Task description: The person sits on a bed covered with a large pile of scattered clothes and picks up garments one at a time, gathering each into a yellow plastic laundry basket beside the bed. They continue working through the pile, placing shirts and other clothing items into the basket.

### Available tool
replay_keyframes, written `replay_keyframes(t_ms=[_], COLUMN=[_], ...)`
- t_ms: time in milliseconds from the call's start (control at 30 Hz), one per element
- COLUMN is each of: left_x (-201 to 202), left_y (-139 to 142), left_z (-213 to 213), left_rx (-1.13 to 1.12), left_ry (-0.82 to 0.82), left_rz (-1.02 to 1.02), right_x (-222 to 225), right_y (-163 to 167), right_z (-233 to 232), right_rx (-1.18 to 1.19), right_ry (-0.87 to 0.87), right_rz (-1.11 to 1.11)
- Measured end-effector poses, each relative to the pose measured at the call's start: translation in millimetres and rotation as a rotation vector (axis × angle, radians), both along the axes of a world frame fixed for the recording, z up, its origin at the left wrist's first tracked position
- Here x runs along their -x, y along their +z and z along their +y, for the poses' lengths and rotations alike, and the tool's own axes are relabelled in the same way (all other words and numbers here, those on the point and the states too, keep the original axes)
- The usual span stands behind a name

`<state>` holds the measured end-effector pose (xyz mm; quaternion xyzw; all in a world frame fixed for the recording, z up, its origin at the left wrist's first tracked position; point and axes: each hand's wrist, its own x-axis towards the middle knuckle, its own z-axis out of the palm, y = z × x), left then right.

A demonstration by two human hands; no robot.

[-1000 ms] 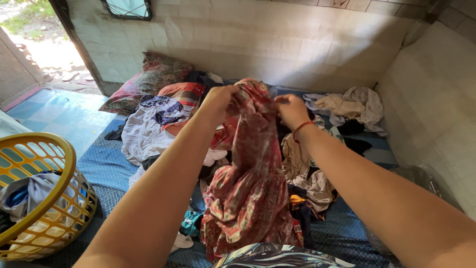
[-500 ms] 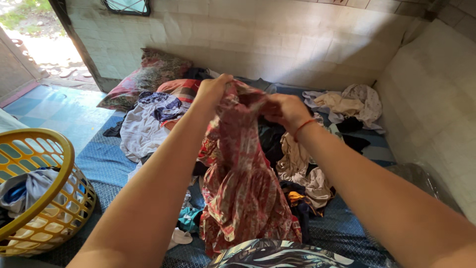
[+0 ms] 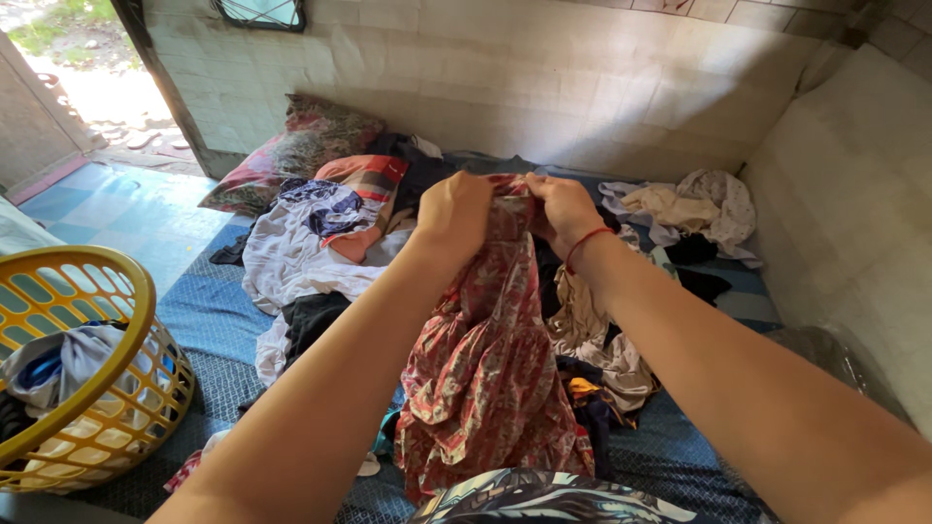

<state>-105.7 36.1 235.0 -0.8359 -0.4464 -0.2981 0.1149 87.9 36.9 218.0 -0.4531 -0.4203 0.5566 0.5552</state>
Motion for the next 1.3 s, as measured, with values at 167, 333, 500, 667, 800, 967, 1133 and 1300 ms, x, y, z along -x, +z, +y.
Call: replay_keyframes(t_ms=[167, 333, 500, 667, 800, 967, 1133, 1300], left_x=[2.6, 23.3, 34.6, 35.3, 36.0, 58.7, 62.3, 64.0], left_y=[1.2, 27.0, 46.4, 49.1, 39.7, 26.9, 9.1, -14.6], left_z=[-3.3, 5.3, 2.4, -18.2, -39.8, -46.5, -26.4, -5.0], left_rx=[0.103, -0.070, 0.055, -0.050, 0.000, 0.150, 0.251, 0.205], left_ry=[0.144, -0.091, -0.313, -0.295, -0.377, -0.216, -0.034, -0.043], left_rz=[0.253, -0.417, -0.861, -0.848, -0.756, -0.609, -0.403, -0.605], right_x=[-2.5, -11.0, -2.7, 21.6, 43.9, 45.5, 55.2, 46.4], right_y=[-5.4, -9.3, 12.0, 48.3, 38.4, 18.2, 10.9, 7.5], right_z=[4.5, 4.0, -7.6, -17.7, -16.9, -14.5, -20.0, -28.3], right_rx=[-0.004, 0.071, 0.219, 0.379, 0.223, 0.125, 0.072, 0.031], right_ry=[-0.013, -0.101, -0.097, -0.054, 0.098, -0.060, -0.063, 0.020], right_rz=[0.063, -0.089, -0.159, -0.183, -0.101, -0.096, -0.213, -0.167])
